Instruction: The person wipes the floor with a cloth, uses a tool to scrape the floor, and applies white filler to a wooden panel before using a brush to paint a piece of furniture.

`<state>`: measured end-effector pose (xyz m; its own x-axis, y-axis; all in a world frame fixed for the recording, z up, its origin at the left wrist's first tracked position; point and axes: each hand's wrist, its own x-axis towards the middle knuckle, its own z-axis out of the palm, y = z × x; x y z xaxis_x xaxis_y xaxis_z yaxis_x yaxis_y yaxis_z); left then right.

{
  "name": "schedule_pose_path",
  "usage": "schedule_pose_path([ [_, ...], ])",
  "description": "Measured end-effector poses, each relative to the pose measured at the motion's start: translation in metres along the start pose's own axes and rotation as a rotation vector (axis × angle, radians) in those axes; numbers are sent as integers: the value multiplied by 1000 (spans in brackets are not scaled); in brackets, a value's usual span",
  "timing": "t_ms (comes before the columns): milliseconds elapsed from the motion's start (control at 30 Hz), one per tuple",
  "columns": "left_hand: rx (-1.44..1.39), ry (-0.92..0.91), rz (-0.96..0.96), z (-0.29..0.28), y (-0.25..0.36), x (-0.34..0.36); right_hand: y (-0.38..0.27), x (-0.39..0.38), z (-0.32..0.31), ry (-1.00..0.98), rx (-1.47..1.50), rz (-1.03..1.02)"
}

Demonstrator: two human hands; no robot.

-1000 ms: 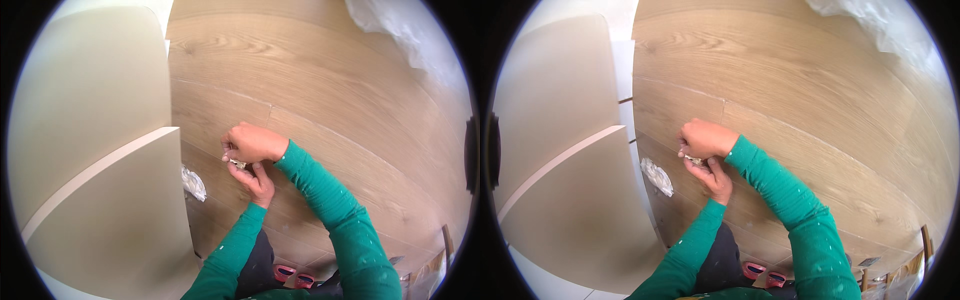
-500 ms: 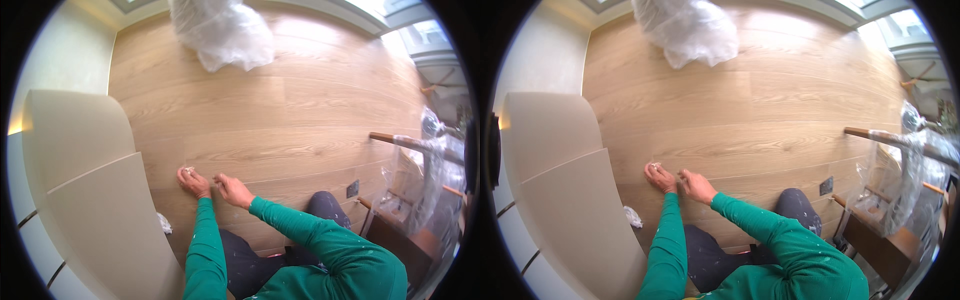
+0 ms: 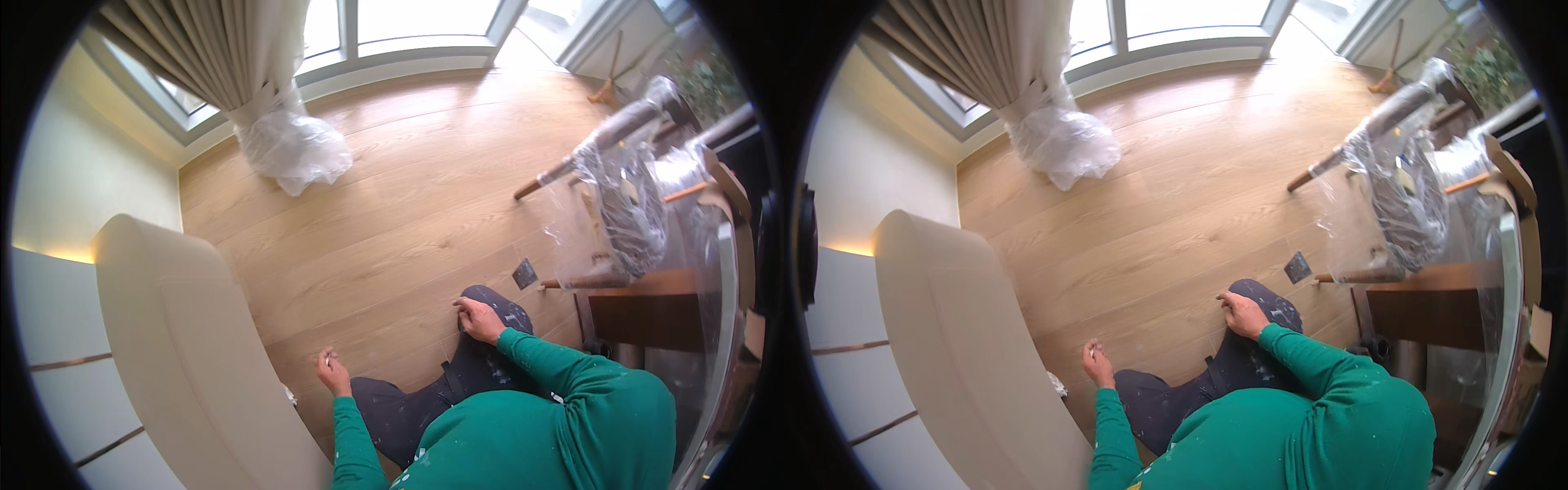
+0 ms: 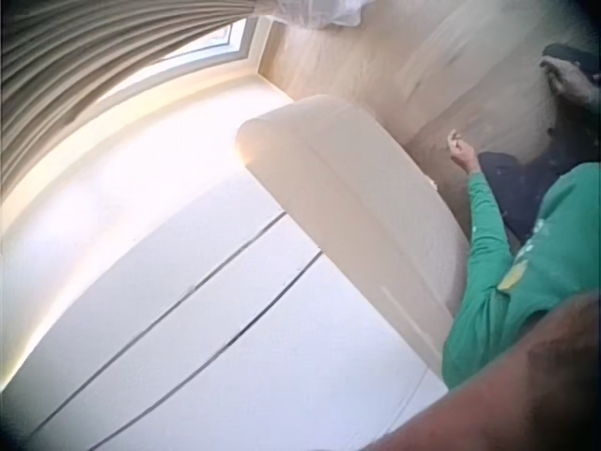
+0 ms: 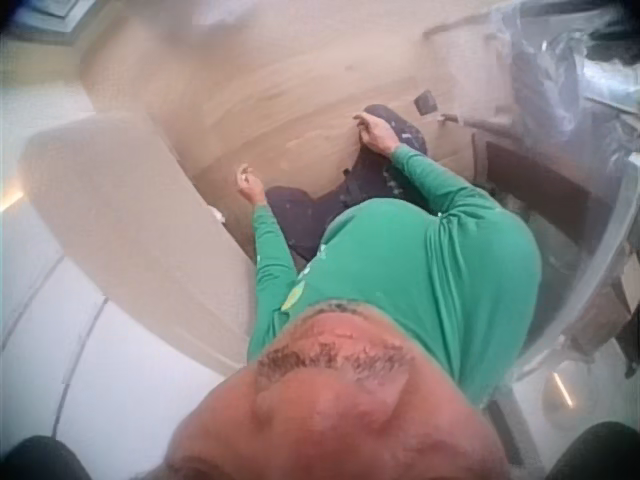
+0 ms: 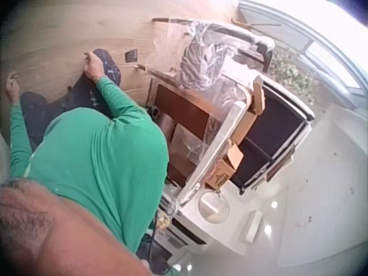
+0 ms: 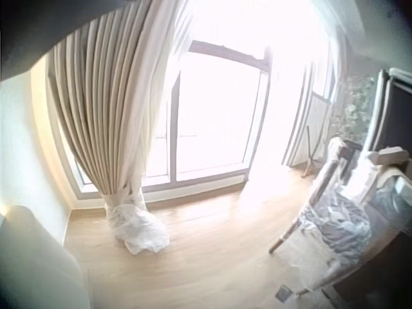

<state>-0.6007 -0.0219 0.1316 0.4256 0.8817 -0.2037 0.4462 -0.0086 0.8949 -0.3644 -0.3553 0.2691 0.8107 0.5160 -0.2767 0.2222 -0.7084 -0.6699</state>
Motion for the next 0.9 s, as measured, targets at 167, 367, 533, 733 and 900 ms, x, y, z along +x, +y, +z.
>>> schedule_pose_path([
  [167,-108,12,23,-59,-23,-83,-8,-9,23,-128,-49,-136],
  [367,-63,98,-3,-97,19,-135,7,-59,13,-253,-209,-162],
  [533,-224,-3,-121,-119,46,-165,8,-87,13,-291,-270,-199],
  [733,-347,-164,-117,-109,53,-204,12,-110,8,-248,-224,-226],
  [900,-420,-187,-24,-82,63,-224,12,-125,-1,-237,-236,-256],
])
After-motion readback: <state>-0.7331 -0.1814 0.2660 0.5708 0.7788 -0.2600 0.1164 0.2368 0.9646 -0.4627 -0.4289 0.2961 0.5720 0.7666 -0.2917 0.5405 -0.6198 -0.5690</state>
